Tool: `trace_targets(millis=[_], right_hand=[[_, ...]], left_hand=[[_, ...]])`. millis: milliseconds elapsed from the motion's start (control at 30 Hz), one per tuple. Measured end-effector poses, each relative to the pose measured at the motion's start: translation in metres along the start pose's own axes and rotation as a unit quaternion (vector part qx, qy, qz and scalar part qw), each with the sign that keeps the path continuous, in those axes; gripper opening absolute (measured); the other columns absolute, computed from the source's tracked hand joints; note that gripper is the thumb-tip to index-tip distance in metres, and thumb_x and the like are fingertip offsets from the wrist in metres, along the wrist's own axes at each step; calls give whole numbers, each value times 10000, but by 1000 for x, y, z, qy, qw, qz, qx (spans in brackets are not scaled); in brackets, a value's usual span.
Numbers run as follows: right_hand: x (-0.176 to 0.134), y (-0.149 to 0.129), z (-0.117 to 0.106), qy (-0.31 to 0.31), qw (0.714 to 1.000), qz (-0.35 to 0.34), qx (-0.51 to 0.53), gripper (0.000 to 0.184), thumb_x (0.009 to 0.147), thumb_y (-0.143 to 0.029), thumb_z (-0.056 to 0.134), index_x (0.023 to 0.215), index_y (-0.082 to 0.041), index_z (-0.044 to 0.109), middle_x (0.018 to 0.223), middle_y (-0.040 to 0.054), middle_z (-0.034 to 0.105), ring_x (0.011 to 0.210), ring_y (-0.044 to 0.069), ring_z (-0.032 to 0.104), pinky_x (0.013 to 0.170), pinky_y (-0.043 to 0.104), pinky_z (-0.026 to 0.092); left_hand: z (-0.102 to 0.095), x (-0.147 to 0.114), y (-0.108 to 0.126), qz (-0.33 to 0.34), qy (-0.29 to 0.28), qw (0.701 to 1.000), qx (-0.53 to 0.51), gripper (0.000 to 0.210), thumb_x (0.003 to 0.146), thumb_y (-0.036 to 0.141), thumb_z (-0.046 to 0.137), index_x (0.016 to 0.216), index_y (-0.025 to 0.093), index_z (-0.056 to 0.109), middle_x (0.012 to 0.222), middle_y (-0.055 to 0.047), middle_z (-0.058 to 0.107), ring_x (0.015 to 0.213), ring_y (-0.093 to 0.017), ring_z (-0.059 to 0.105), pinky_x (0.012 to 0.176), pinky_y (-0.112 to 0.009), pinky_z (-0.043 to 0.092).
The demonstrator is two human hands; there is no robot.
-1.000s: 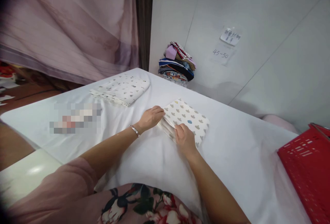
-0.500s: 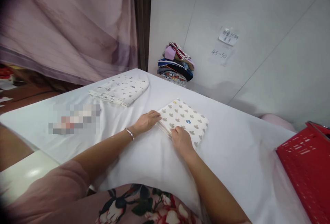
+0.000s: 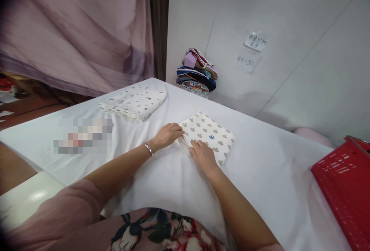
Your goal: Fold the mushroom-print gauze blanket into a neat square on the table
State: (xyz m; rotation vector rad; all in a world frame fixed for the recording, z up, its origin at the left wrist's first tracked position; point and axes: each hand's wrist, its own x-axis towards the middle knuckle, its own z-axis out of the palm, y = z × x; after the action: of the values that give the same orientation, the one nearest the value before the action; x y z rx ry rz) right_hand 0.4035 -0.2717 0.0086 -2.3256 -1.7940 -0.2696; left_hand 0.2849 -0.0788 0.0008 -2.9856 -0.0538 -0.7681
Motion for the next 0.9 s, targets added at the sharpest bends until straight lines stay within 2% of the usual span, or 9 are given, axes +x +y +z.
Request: trace_targets(millis=[167,367,500,600,700,833,900], right_hand=[[-5,1,7,37,999,-1,-10,263,933,-258,379,1093,-251,588,843,31,557,723,149,523,534,250,307],[-5,-3,6,2,999,-16,-32,272,889,-179,431,1058,-282,619,797,22,536,682,149,475,513,254,274],[-3,-4,5,-14,999,-15,-32,302,895,-190,439,1134,-290,596,837,30,553,715,157,493,536,255,307],[-3,-2,6,-23,999,-14,-40,312,914,-225,425,1176,-304,576,861,35,561,737,161,508,544,252,315],[-3,-1,9,-17,999,-13,-43,299,932,-271,406,1174,-302,579,848,36,560,733,164,510,541,252,305],[-5,-2,11,2,999,-20,-26,308,944,-267,377,1171,-271,586,843,38,564,727,163,510,549,254,310],[-7,-3,10,6,1000,-24,-12,312,939,-256,380,1176,-256,584,859,43,569,734,165,511,562,255,326]], left_hand=[[8,-8,1,-9,-6,1000,-4,257,918,178,413,1047,209,633,1017,-73,623,967,-191,517,755,-321,404],[5,-12,6,-39,-17,998,-36,268,910,176,417,1048,216,643,1030,-70,627,971,-195,524,769,-334,410],[-10,0,18,-73,-2,995,-69,243,914,285,437,1013,217,648,989,-60,639,927,-189,554,814,-365,403],[-15,18,28,-59,34,994,-83,278,929,334,412,1077,208,610,1076,-67,629,1007,-190,547,882,-376,392],[-4,35,31,-63,44,995,-66,299,919,329,430,1156,199,560,1266,-86,551,1199,-221,454,999,-414,336],[24,41,27,-168,-22,985,-43,393,883,335,481,1228,148,503,1369,-128,466,1270,-278,397,1001,-450,357],[34,38,25,-193,-46,979,-43,422,883,349,474,1247,137,486,1389,-131,447,1279,-285,389,995,-450,373]])
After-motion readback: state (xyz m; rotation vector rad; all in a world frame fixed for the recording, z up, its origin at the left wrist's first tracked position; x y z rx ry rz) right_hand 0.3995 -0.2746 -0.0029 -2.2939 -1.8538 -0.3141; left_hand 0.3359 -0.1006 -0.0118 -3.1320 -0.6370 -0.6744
